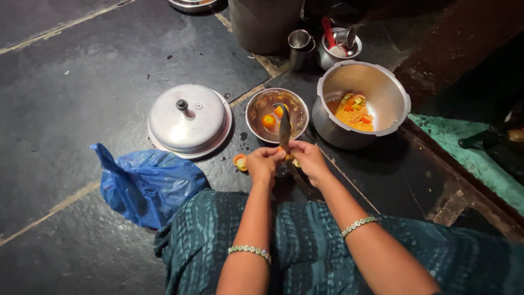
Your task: The person sits on the floor and uses a traditional curved blade to cut tomatoes and onions. The chopped pieces are placed into a metal pot containing other ingredients.
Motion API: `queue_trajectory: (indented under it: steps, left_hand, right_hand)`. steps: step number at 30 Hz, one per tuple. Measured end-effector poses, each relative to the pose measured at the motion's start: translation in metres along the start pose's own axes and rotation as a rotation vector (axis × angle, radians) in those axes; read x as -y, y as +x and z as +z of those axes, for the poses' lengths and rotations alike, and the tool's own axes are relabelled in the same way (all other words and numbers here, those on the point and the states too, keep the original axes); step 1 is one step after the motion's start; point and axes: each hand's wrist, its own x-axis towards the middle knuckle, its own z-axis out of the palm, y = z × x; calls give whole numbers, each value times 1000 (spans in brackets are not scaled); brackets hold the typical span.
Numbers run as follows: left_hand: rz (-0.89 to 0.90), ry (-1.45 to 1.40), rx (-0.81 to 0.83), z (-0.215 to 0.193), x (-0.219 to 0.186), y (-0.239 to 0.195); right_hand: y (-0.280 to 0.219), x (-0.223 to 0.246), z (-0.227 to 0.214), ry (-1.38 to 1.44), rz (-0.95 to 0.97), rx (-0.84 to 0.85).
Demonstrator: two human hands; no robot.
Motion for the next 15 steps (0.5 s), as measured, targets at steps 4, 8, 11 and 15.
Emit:
queue_trajectory:
  steps: [4,8,11,15]
  left_hand:
    - [66,294,-121,-10,-16,-10]
    - [425,137,55,5,-63,-59]
    - [666,244,243,17,-92,-94]
    - [872,166,130,4,-122,-93]
  right_hand:
    - [5,-21,-11,142,84,29]
    - [4,5,-42,749,187,155]
    - [-16,22,-43,903,398,113]
    - [-36,65,-34,1063,458,65]
